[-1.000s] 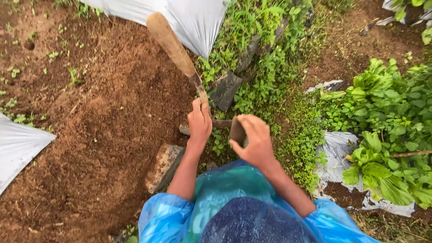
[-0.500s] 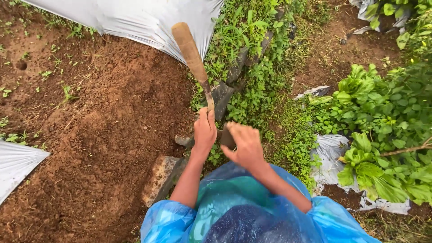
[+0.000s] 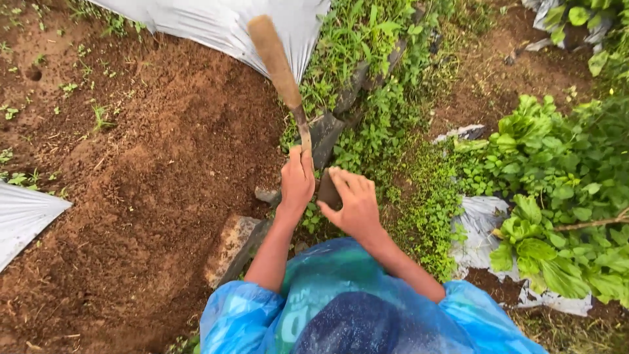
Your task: The person sharpens a curved sickle using a rectangular sharpening stone. They hold the sickle in their left hand and rub the stone along the blade with their right hand. After sharpening, they use the sickle to clear weeds along the edge of a garden bed.
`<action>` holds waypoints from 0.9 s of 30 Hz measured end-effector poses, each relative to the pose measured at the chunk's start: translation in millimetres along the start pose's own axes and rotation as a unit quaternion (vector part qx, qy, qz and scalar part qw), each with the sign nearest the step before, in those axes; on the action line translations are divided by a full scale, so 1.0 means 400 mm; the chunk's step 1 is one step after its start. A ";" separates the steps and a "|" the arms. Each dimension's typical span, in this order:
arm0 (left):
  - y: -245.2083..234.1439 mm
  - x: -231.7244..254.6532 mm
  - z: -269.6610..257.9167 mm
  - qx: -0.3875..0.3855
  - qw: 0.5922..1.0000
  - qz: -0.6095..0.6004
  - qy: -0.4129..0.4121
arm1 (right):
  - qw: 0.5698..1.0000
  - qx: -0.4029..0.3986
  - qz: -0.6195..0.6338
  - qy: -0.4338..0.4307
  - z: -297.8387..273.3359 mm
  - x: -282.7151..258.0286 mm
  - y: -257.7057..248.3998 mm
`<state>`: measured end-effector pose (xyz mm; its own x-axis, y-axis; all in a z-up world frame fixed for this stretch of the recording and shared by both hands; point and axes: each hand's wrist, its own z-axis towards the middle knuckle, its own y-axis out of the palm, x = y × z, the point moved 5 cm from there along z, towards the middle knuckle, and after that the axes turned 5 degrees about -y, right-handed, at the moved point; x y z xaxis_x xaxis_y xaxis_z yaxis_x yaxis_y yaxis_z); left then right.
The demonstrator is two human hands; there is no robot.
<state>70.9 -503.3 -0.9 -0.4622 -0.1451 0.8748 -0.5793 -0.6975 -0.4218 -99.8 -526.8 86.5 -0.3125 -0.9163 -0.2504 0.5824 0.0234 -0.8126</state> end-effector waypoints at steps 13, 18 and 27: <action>-0.027 0.054 -0.020 0.019 1.000 -0.013 0.009 | 1.000 0.001 0.003 0.024 0.008 -0.001 -0.012; -0.033 0.065 -0.014 0.006 0.999 -0.035 0.019 | 0.999 -0.028 0.029 0.022 0.020 0.012 -0.004; -0.055 0.071 -0.005 0.016 1.000 -0.020 0.017 | 1.000 0.005 0.011 0.011 0.023 0.023 0.014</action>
<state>69.4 -490.8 32.7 -0.4624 -0.0930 0.8818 -0.5757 -0.7249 -0.3783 -92.4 -538.9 84.4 -0.3150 -0.9069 -0.2798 0.5976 0.0394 -0.8008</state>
